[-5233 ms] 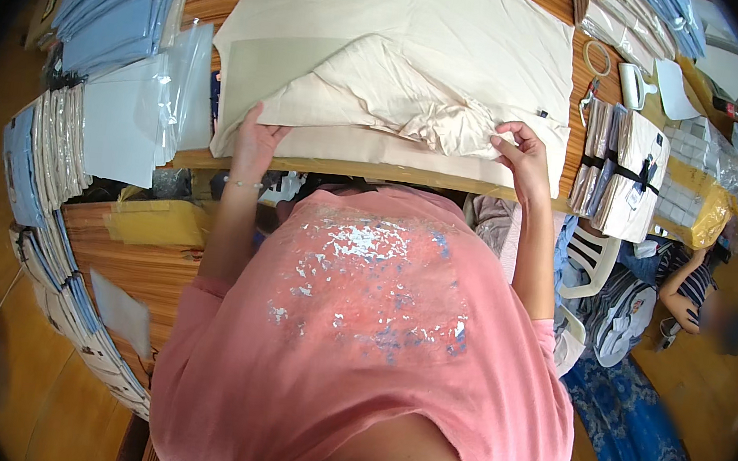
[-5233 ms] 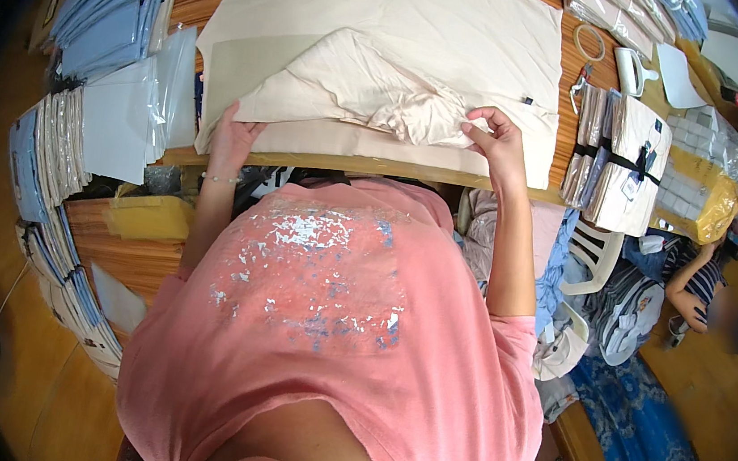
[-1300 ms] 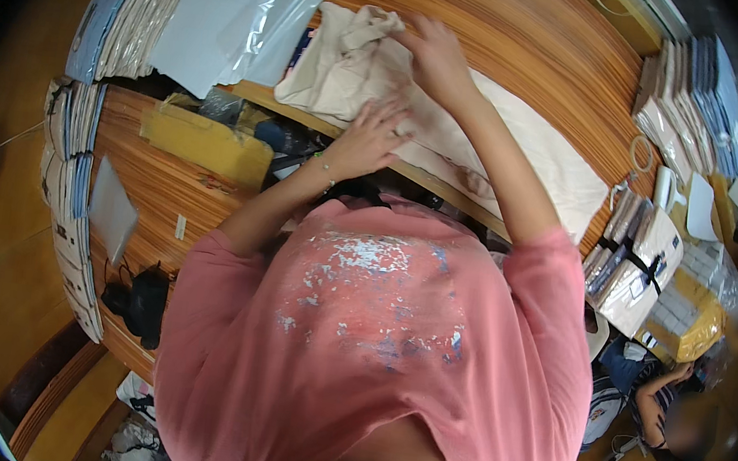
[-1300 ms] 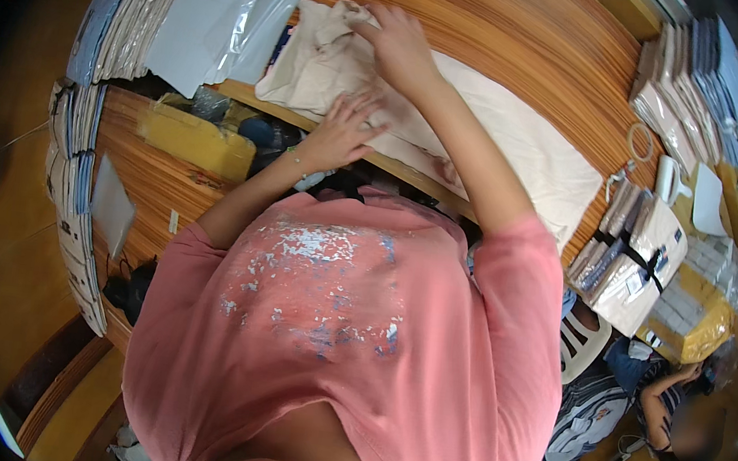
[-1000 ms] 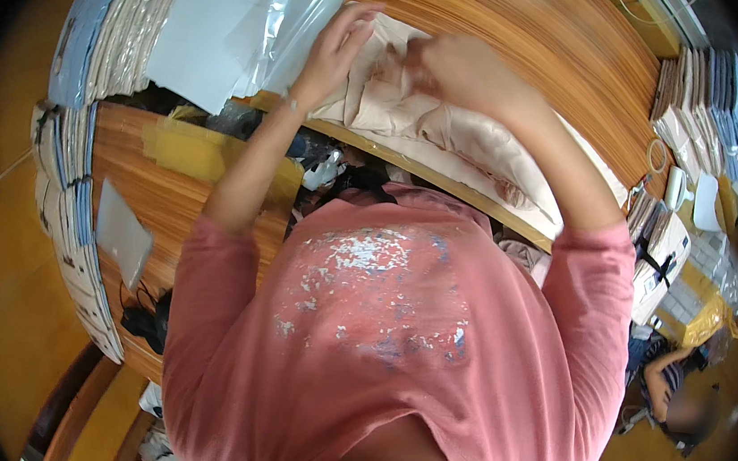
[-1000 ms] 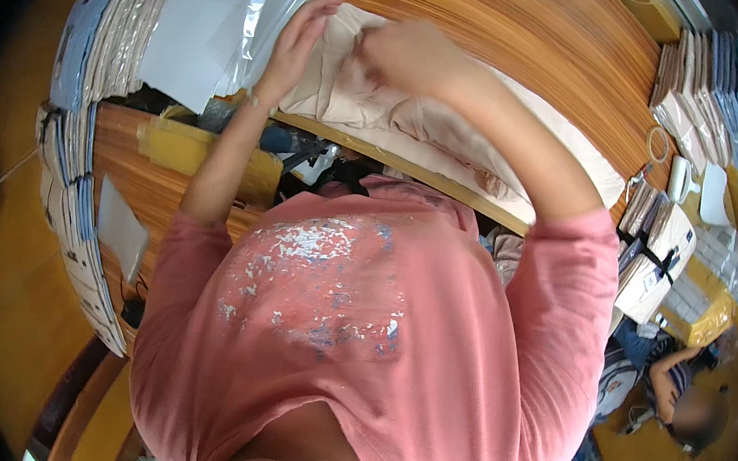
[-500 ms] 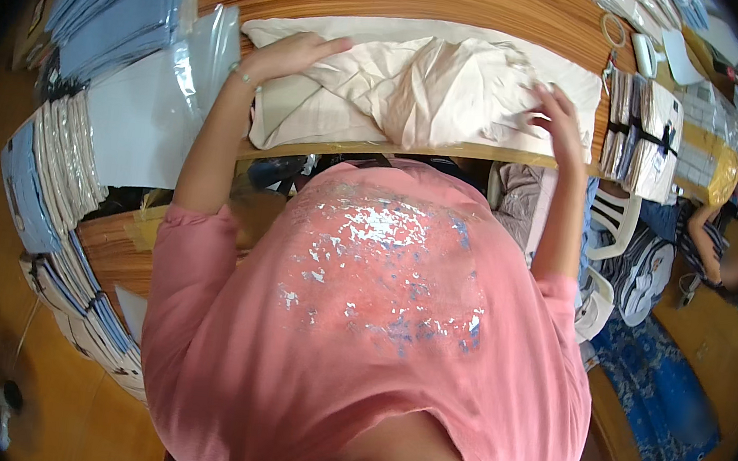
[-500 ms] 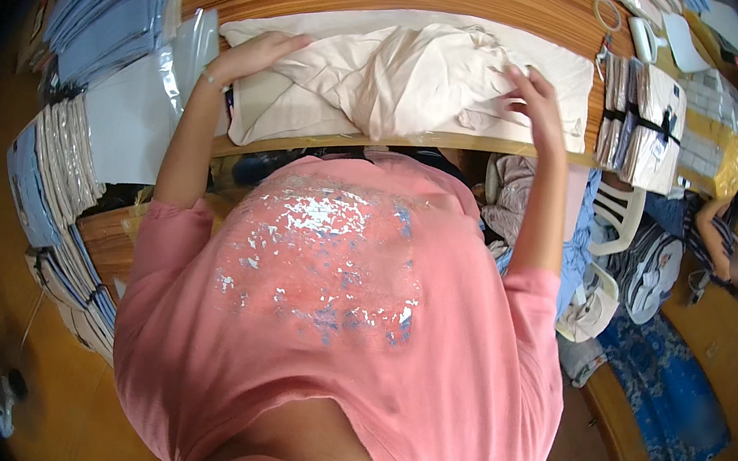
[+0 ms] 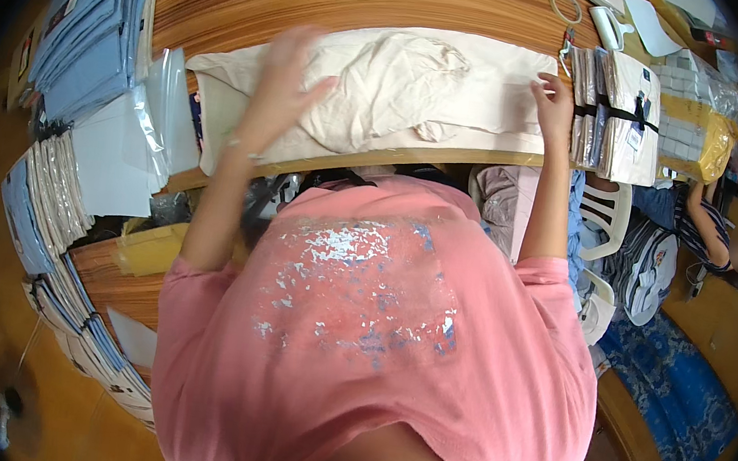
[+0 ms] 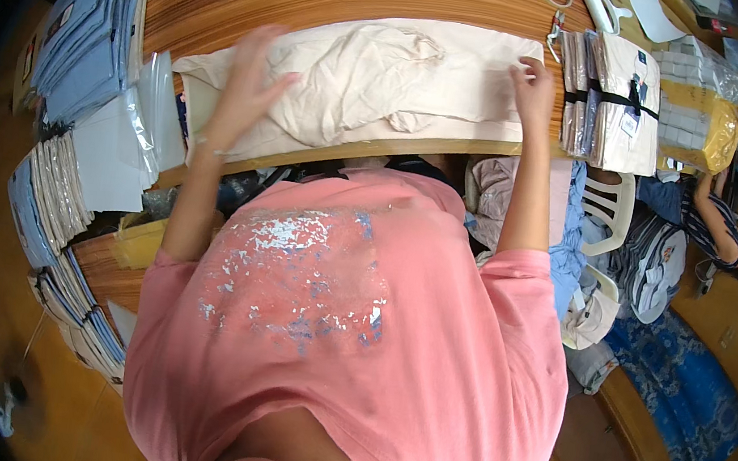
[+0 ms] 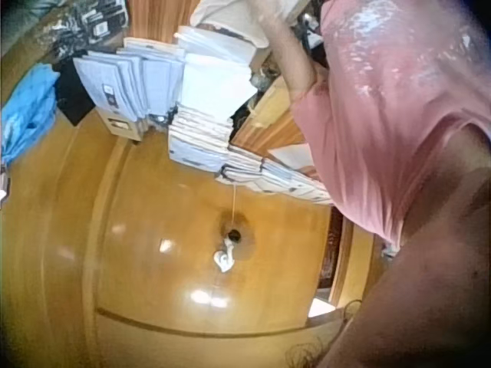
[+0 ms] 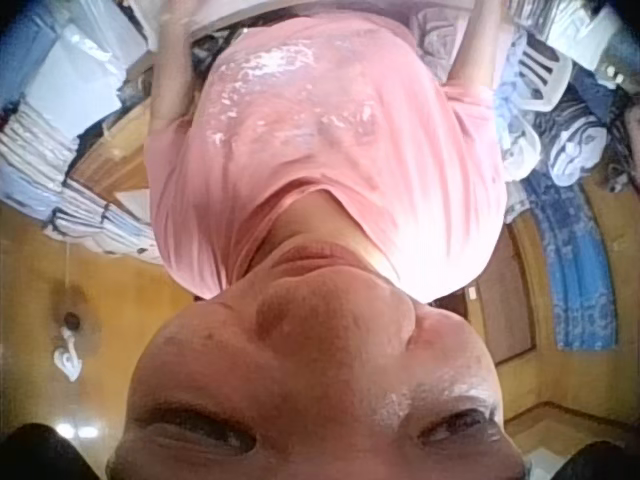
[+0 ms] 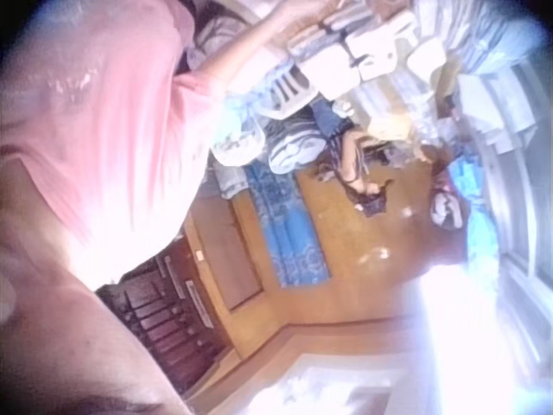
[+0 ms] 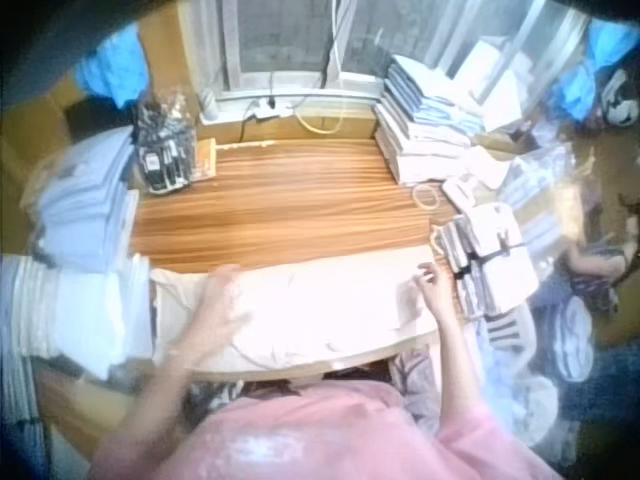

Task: The person organizes, ties, and packs folded shirts into plastic bags at a wooden table in a garment workshop.

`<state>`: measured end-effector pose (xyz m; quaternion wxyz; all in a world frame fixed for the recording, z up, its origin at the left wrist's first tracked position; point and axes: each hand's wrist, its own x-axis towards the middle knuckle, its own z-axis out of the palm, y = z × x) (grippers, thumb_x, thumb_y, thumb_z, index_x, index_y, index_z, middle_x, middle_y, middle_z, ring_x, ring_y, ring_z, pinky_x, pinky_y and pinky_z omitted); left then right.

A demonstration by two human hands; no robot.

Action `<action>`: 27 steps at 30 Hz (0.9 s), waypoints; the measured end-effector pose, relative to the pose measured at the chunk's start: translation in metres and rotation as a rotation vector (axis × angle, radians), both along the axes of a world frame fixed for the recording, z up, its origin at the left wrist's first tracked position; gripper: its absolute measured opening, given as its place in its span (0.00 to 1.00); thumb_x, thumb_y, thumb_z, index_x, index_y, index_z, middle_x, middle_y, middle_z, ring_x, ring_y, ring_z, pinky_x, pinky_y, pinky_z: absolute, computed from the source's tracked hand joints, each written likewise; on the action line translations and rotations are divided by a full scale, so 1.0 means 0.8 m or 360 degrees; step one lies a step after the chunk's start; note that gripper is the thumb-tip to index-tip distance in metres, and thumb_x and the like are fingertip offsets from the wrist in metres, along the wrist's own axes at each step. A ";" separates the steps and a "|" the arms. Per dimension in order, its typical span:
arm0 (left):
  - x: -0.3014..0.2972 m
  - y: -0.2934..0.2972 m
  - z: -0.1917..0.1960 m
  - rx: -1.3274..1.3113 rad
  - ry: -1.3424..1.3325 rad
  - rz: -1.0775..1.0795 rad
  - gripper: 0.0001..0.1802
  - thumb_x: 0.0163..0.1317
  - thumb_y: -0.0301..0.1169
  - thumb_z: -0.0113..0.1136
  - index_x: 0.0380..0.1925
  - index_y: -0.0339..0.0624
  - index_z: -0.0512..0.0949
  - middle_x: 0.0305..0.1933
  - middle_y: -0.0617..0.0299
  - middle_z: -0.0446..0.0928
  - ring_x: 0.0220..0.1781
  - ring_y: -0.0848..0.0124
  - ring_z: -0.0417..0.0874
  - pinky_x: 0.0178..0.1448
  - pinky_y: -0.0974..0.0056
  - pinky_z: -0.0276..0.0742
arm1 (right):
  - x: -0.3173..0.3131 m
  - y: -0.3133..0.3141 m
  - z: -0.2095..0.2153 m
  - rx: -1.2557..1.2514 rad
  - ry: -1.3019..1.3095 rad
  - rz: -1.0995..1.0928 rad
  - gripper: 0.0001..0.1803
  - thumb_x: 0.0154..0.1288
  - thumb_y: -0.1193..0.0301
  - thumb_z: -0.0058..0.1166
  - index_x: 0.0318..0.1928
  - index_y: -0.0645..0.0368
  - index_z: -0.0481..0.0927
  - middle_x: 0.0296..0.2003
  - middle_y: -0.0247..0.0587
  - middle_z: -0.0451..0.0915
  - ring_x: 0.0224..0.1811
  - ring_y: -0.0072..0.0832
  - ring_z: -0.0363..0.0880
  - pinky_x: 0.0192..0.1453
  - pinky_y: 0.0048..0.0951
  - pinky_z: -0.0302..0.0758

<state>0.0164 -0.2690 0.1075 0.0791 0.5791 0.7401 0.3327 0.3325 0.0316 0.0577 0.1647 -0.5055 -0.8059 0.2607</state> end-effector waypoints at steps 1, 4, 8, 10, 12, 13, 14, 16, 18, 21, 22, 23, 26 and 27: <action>0.037 0.035 0.004 0.0119 -0.0248 -0.0196 0.33 0.53 0.36 0.62 0.58 0.40 0.63 0.61 0.49 0.61 0.63 0.53 0.60 0.67 0.55 0.54 | 0.038 0.022 -0.011 0.0492 -0.0314 0.0053 0.20 0.52 0.66 0.59 0.47 0.56 0.76 0.40 0.50 0.76 0.38 0.41 0.75 0.42 0.38 0.72; 0.152 0.110 -0.026 0.0164 -0.0256 -0.0129 0.36 0.56 0.44 0.57 0.61 0.38 0.59 0.65 0.45 0.55 0.68 0.52 0.52 0.69 0.49 0.48 | 0.042 0.016 0.004 0.0445 -0.0936 -0.0043 0.29 0.49 0.62 0.62 0.51 0.60 0.70 0.47 0.55 0.72 0.47 0.48 0.72 0.50 0.43 0.71; 0.209 0.156 -0.119 -0.0145 0.0282 0.0202 0.41 0.58 0.51 0.52 0.63 0.35 0.54 0.68 0.42 0.49 0.71 0.51 0.45 0.69 0.42 0.41 | 0.047 0.024 -0.010 -0.0052 -0.0742 -0.0071 0.36 0.46 0.61 0.63 0.54 0.66 0.66 0.48 0.61 0.73 0.51 0.50 0.72 0.51 0.43 0.71; 0.212 0.155 -0.125 -0.0198 0.0336 0.0214 0.38 0.58 0.50 0.52 0.62 0.37 0.57 0.67 0.42 0.51 0.71 0.51 0.46 0.68 0.42 0.41 | 0.053 0.032 -0.011 -0.0338 -0.0586 0.0012 0.32 0.48 0.63 0.61 0.52 0.67 0.68 0.45 0.61 0.75 0.48 0.49 0.75 0.50 0.40 0.71; 0.210 0.149 -0.100 -0.0065 0.0276 0.0177 0.35 0.57 0.48 0.54 0.60 0.40 0.61 0.66 0.43 0.52 0.70 0.50 0.48 0.68 0.43 0.45 | 0.058 0.040 0.001 -0.0543 -0.0485 0.0272 0.29 0.49 0.65 0.59 0.51 0.68 0.70 0.42 0.60 0.77 0.45 0.47 0.77 0.50 0.37 0.71; 0.208 0.148 -0.078 0.0008 0.0257 0.0171 0.33 0.57 0.47 0.54 0.59 0.41 0.63 0.66 0.43 0.52 0.69 0.49 0.49 0.68 0.44 0.46 | 0.062 0.042 -0.001 -0.0534 -0.0246 0.0291 0.29 0.49 0.65 0.59 0.50 0.69 0.70 0.42 0.59 0.77 0.45 0.46 0.77 0.49 0.37 0.71; 0.213 0.146 -0.052 0.0272 0.0228 0.0204 0.23 0.57 0.39 0.57 0.51 0.42 0.70 0.57 0.45 0.65 0.61 0.51 0.64 0.63 0.53 0.59 | 0.067 0.041 -0.004 -0.0526 -0.0010 0.0303 0.28 0.49 0.65 0.59 0.49 0.69 0.71 0.42 0.58 0.78 0.45 0.45 0.78 0.49 0.36 0.72; 0.216 0.138 -0.038 0.0247 -0.0399 0.0213 0.19 0.58 0.32 0.56 0.49 0.39 0.72 0.51 0.49 0.70 0.54 0.59 0.70 0.58 0.61 0.66 | 0.074 0.049 -0.028 -0.0662 0.0385 0.0278 0.27 0.49 0.65 0.59 0.47 0.70 0.72 0.41 0.54 0.79 0.44 0.39 0.78 0.48 0.34 0.72; 0.220 0.130 -0.038 0.0287 -0.0885 0.0302 0.15 0.59 0.28 0.54 0.46 0.36 0.73 0.45 0.53 0.75 0.49 0.66 0.75 0.52 0.67 0.71 | 0.082 0.048 -0.032 -0.0431 0.0141 0.0115 0.26 0.49 0.64 0.59 0.46 0.69 0.72 0.41 0.54 0.79 0.44 0.41 0.78 0.47 0.35 0.72; 0.219 0.120 -0.046 0.0383 -0.1259 0.0510 0.11 0.62 0.27 0.50 0.44 0.36 0.74 0.39 0.60 0.77 0.44 0.74 0.77 0.47 0.71 0.73 | 0.075 0.043 -0.039 -0.0239 -0.0280 0.0109 0.22 0.49 0.64 0.58 0.41 0.68 0.74 0.38 0.53 0.80 0.40 0.46 0.79 0.45 0.39 0.73; 0.219 0.115 -0.045 0.0372 -0.1298 0.0553 0.11 0.63 0.27 0.50 0.43 0.36 0.74 0.39 0.60 0.77 0.45 0.75 0.77 0.47 0.72 0.73 | 0.061 0.039 -0.013 -0.0358 -0.0429 0.0164 0.22 0.49 0.64 0.58 0.41 0.67 0.75 0.38 0.53 0.80 0.39 0.47 0.79 0.45 0.39 0.73; 0.222 0.111 -0.045 0.0363 -0.1343 0.0589 0.11 0.64 0.28 0.49 0.43 0.36 0.74 0.39 0.61 0.77 0.45 0.76 0.76 0.47 0.72 0.73 | 0.056 0.035 0.002 -0.0472 -0.0583 0.0211 0.21 0.49 0.64 0.58 0.40 0.67 0.75 0.37 0.53 0.80 0.39 0.48 0.79 0.45 0.40 0.73; 0.220 0.111 -0.049 0.0357 -0.1486 0.0495 0.13 0.66 0.32 0.46 0.44 0.36 0.73 0.40 0.59 0.77 0.44 0.75 0.77 0.46 0.73 0.73 | 0.060 0.048 -0.021 -0.0643 0.0139 0.0227 0.19 0.50 0.68 0.55 0.42 0.66 0.75 0.36 0.59 0.79 0.37 0.46 0.79 0.42 0.38 0.73; 0.218 0.112 -0.048 0.0339 -0.1679 0.0454 0.15 0.66 0.34 0.46 0.46 0.35 0.72 0.41 0.58 0.77 0.45 0.75 0.77 0.47 0.72 0.73 | 0.056 0.044 -0.017 -0.0821 0.0466 0.0205 0.20 0.50 0.68 0.54 0.43 0.66 0.75 0.36 0.60 0.78 0.37 0.45 0.79 0.42 0.37 0.74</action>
